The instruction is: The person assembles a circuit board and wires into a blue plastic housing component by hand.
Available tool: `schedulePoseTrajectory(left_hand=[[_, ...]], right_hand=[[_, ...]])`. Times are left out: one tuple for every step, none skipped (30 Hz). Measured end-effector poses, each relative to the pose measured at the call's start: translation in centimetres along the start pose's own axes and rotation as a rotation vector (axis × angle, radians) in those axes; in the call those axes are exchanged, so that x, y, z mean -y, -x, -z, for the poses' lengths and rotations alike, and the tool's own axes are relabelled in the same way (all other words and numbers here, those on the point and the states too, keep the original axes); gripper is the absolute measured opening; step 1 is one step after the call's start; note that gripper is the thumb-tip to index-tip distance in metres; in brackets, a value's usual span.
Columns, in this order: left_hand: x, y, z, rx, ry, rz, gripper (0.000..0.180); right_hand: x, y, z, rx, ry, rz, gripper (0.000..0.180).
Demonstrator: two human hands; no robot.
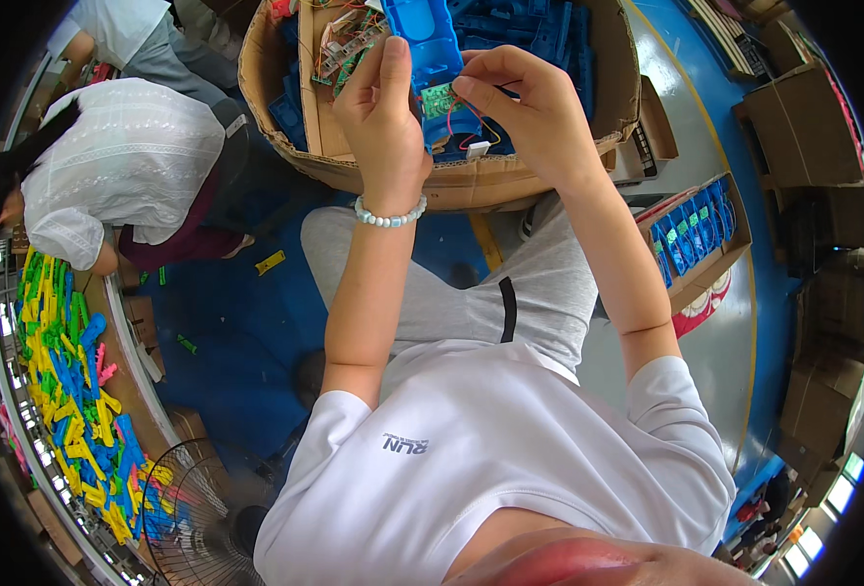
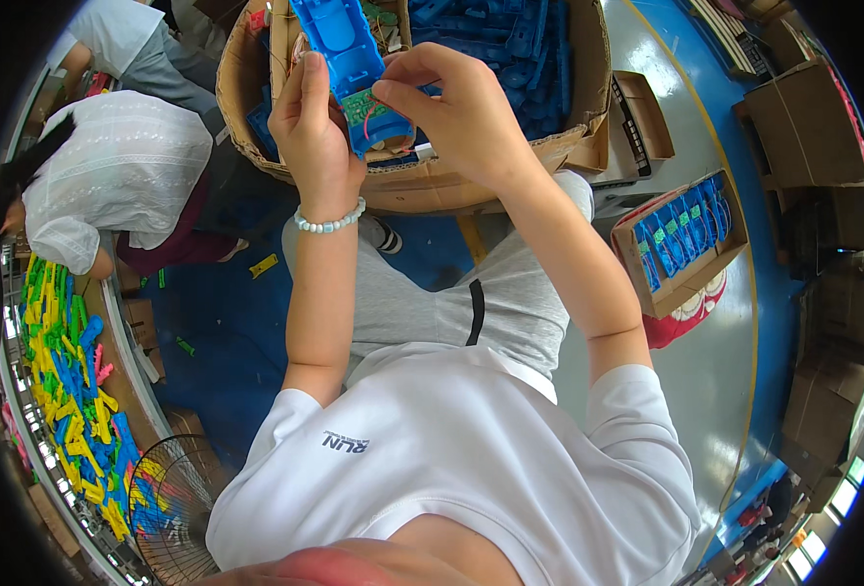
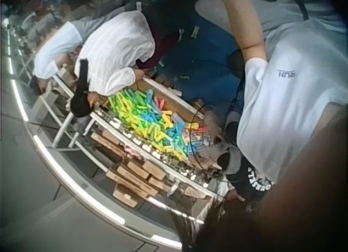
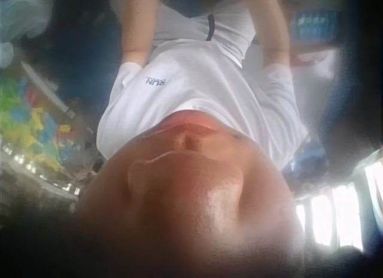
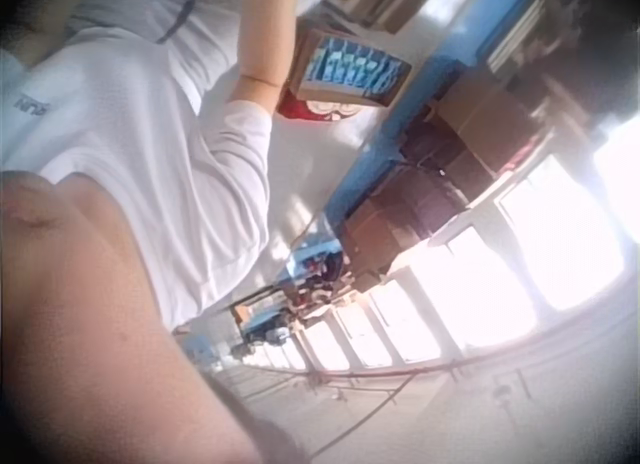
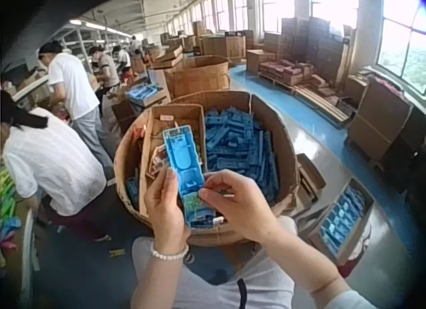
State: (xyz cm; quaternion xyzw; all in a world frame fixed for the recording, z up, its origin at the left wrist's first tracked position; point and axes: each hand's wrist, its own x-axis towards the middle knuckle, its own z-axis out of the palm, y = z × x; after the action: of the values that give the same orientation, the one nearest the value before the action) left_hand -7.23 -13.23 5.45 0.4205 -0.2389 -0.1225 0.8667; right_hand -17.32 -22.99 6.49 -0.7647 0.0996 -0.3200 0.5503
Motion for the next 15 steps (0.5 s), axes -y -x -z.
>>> schedulePoseTrajectory(left_hand=[[0.2,0.2,0.3,0.007,-0.035,-0.016,0.024],[0.3,0.2,0.5,0.015,-0.071,-0.035,0.026],[0.3,0.2,0.5,0.016,-0.07,-0.035,0.026],[0.3,0.4,0.6,0.028,-0.077,-0.051,0.026],[0.2,0.7,0.7,0.04,-0.083,-0.065,0.028],[0.1,0.9,0.7,0.04,-0.082,-0.062,0.028],[0.0,1.1,0.7,0.066,-0.057,-0.047,0.031],[-0.1,1.2,0.7,0.093,-0.032,-0.034,0.037],[-0.2,1.4,0.7,0.092,-0.03,-0.033,0.037],[-0.4,1.6,0.9,0.16,-0.052,-0.056,0.042],[-0.6,1.8,1.2,0.226,-0.076,-0.078,0.048],[-0.6,1.9,1.5,0.223,-0.076,-0.076,0.048],[-0.7,2.1,1.8,0.261,-0.138,-0.085,0.05],[-0.7,2.2,2.0,0.298,-0.2,-0.094,0.052],[-0.7,2.3,2.2,0.295,-0.201,-0.092,0.052]], right_hand=[[-0.1,0.1,0.0,-0.001,0.001,-0.003,0.02],[-0.2,0.0,-0.1,-0.003,-0.029,-0.022,0.02],[-0.3,0.0,-0.1,-0.006,-0.06,-0.041,0.02],[-0.3,0.0,-0.2,-0.006,-0.058,-0.042,0.02],[-0.2,0.1,-0.3,-0.01,-0.06,-0.032,0.02],[-0.1,0.2,-0.4,-0.013,-0.062,-0.022,0.02],[-0.2,0.3,-0.4,-0.014,-0.06,-0.025,0.02],[-0.4,0.2,-0.5,-0.043,-0.068,-0.013,0.019],[-0.6,0.2,-0.5,-0.071,-0.077,-0.001,0.019],[-0.7,0.2,-0.5,-0.071,-0.075,-0.002,0.019],[-0.8,0.4,-0.4,-0.057,-0.107,0.0,0.018],[-0.8,0.5,-0.5,-0.043,-0.139,0.001,0.017],[-0.9,0.5,-0.5,-0.041,-0.139,-0.002,0.017],[-0.8,0.5,-0.6,-0.042,-0.155,-0.005,0.016],[-0.8,0.5,-0.6,-0.042,-0.172,-0.008,0.016]])
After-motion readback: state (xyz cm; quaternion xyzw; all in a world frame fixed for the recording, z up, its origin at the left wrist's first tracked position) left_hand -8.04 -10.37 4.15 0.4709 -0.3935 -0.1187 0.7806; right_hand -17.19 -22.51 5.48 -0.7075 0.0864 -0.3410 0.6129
